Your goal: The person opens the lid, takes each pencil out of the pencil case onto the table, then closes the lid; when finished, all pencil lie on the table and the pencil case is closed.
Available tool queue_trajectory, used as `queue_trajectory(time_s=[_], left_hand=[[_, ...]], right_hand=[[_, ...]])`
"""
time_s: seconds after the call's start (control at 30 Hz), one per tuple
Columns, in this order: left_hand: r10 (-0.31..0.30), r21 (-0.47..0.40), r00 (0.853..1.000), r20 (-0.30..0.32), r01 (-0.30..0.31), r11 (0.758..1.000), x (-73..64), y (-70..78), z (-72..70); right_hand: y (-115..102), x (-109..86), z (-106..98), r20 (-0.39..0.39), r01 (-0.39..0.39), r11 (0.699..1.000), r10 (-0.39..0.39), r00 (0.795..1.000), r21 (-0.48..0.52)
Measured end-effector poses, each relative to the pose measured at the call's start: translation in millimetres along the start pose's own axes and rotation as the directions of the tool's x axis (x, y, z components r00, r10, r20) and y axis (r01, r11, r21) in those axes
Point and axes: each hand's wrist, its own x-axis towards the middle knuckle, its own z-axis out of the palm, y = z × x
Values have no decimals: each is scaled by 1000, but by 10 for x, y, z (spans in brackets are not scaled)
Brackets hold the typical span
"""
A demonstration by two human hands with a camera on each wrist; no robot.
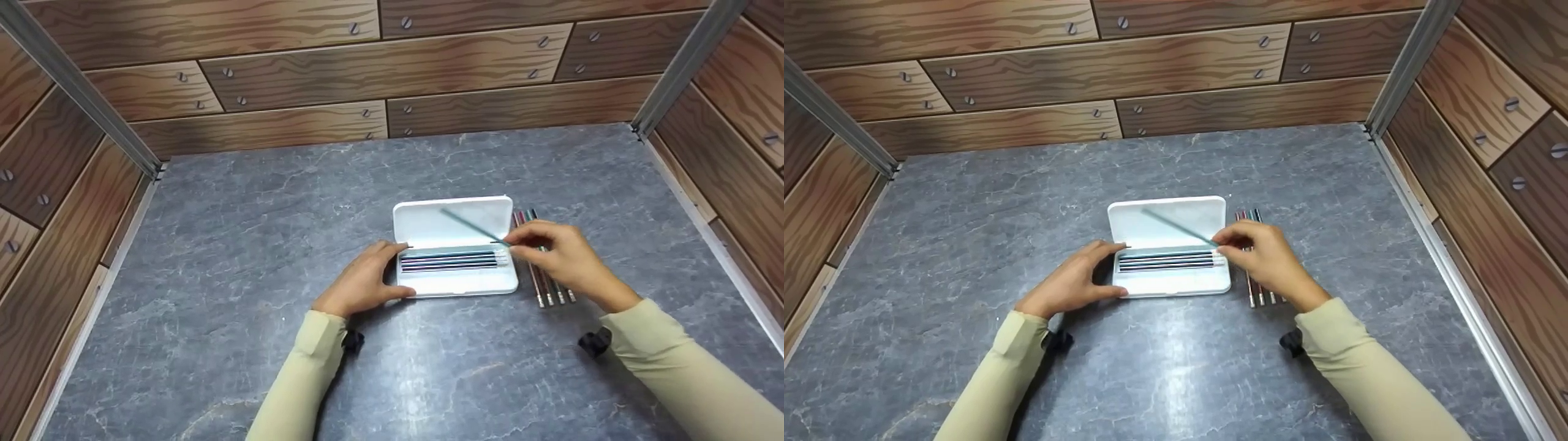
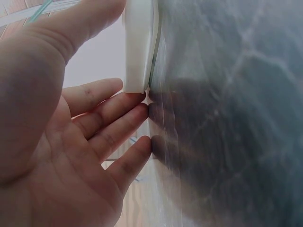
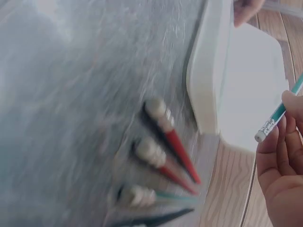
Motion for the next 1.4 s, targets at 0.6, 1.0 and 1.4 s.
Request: queue_trajectory(time_s=[0.6, 1.0, 1.4], left_hand=[[-4, -5, 1000, -8, 4, 1000, -24, -28, 0], [17, -14, 1000, -14, -17, 1000, -15, -30, 10], [5, -15, 1000, -4, -5, 1000, -2, -11, 6]], right_hand=[[439, -354, -398, -182, -364, 924, 341, 922, -116], [440, -447, -413, -92, -431, 863, 422, 902, -264], [443, -474, -399, -107, -391, 872, 377, 920, -295]])
